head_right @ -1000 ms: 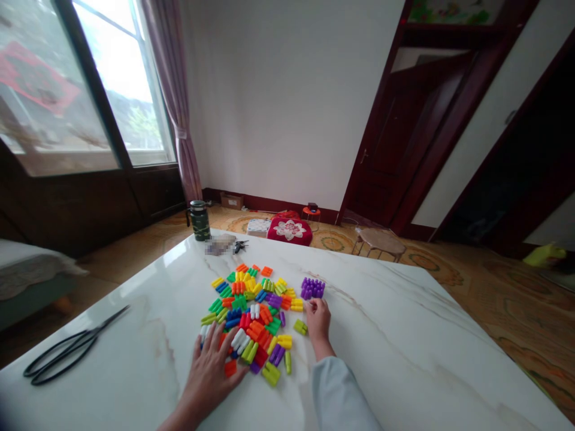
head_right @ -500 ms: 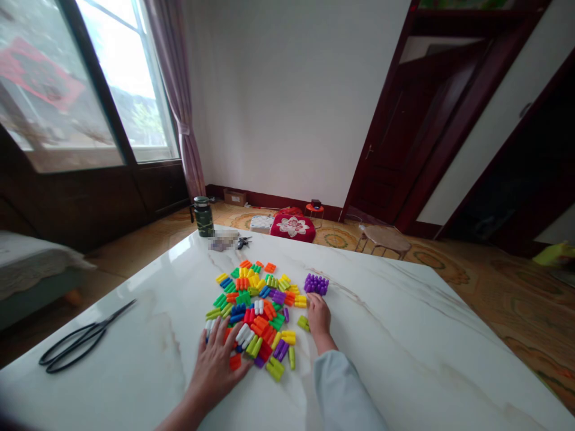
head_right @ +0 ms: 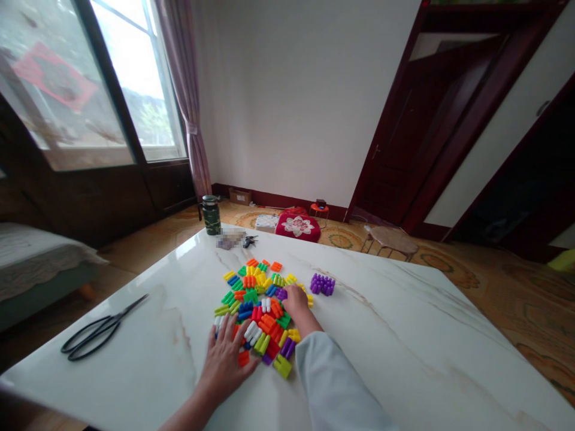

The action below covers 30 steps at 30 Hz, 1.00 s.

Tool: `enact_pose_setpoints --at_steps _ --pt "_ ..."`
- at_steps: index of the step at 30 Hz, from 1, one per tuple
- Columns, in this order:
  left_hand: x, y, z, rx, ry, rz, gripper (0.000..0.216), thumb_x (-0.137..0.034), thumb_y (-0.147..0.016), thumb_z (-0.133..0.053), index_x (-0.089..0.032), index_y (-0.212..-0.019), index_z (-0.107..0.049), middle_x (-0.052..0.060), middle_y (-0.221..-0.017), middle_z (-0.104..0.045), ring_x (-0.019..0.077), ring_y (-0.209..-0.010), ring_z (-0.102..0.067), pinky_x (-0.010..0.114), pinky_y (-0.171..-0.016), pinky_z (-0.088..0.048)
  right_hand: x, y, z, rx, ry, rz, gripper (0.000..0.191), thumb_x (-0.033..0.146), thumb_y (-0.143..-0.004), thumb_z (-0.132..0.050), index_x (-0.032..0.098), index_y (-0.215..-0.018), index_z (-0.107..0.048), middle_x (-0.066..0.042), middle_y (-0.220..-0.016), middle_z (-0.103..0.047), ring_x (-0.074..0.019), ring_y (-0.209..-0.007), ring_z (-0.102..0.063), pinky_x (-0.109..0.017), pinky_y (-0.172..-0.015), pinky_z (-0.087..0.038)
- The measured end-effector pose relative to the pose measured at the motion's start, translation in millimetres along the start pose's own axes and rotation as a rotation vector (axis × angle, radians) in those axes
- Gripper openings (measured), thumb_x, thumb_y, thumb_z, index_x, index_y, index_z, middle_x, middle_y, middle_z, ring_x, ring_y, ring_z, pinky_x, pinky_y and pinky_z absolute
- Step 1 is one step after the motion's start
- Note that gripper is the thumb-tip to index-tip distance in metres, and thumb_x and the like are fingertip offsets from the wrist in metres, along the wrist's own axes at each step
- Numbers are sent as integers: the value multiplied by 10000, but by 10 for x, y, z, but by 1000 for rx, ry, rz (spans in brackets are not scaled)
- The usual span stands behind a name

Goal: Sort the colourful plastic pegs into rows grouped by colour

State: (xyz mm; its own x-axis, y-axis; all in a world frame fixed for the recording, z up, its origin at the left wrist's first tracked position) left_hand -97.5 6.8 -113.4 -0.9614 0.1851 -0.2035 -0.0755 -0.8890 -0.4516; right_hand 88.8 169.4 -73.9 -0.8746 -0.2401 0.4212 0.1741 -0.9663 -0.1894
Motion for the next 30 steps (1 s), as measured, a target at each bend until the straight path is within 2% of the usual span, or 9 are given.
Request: enact_pose_setpoints --at_steps 5,8,11,14,16,18,21,26,30 --pt "-5 7 7 -16 3 -3 700 -517 -763 -625 -280 -1403 -469 135 -1461 -433 378 -1406 -269 605 -1127 -159 56 25 51 -3 37 -26 377 56 -584 -665 190 -934 -701 -92 -1051 -668 -212 -883 -647 -285 -772 -474" --pt "-2 3 6 -17 4 3 695 -518 -762 -628 -271 -1395 -482 141 -1463 -430 383 -1412 -254 606 -1127 -159 -69 113 150 -102 -71 -9 217 139 -628 -674 202 -835 -665 -38 -921 -666 -179 -818 -627 -262 -727 -467" --pt "1 -6 2 -12 12 7 688 -528 -760 -628 -270 -1384 -497 142 -1464 -429 387 -1413 -250 607 -1127 -158 -461 254 287 -335 -275 -72 104 255 -700 -639 192 -783 -634 -31 -813 -663 -168 -725 -605 -268 -699 -473" --pt "2 -12 -2 -9 17 6 678 -528 -767 -621 -274 -1383 -499 143 -1461 -434 389 -1409 -259 611 -1124 -160 -1008 450 377 -527 -324 -272 207 343 -699 -615 181 -823 -650 -57 -808 -686 -185 -694 -606 -292 -699 -482" --pt "3 -13 -4 -10 19 7 667 -524 -774 -614 -274 -1381 -501 148 -1459 -435 389 -1407 -266 611 -1122 -161 -1291 558 397 -559 -300 -347 217 341 -679 -597 172 -802 -658 -81 -791 -693 -208 -688 -612 -314 -685 -479" --pt "4 -11 -5 -11 18 9 664 -522 -776 -612 -270 -1380 -503 153 -1460 -433 388 -1407 -269 609 -1122 -163 -1462 617 392 -565 -280 -372 199 327 -664 -583 176 -771 -657 -88 -772 -695 -219 -682 -614 -323 -677 -474" --pt "2 -6 -9 -5 2 7 677 -528 -774 -611 -265 -1387 -496 157 -1460 -432 385 -1409 -266 605 -1122 -168 -1543 603 344 -574 -273 -379 190 318 -654 -587 185 -777 -648 -79 -757 -699 -216 -678 -621 -315 -673 -476" --pt "3 0 -20 -4 -28 -1 670 -526 -789 -594 -273 -1398 -479 144 -1465 -428 376 -1418 -254 600 -1125 -175 -1493 473 266 -611 -280 -355 188 289 -671 -582 188 -827 -609 -76 -784 -691 -210 -694 -626 -318 -702 -489" --pt "2 -3 -18 -10 -20 -5 673 -527 -787 -593 -277 -1401 -474 136 -1469 -423 381 -1418 -248 602 -1125 -176 -1443 505 260 -669 -270 -326 158 291 -717 -557 188 -837 -564 -94 -846 -657 -198 -682 -592 -330 -694 -490"
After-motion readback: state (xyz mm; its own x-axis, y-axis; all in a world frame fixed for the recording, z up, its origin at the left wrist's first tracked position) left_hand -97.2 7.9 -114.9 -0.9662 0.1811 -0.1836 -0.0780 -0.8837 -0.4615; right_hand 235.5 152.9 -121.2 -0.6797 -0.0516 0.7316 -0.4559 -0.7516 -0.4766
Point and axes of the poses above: each hand's wrist, its own y-axis away from the middle knuckle, its own z-axis out of the back of the hand, x = y × z, the point moved 4 cm from there along -y, towards the middle knuckle
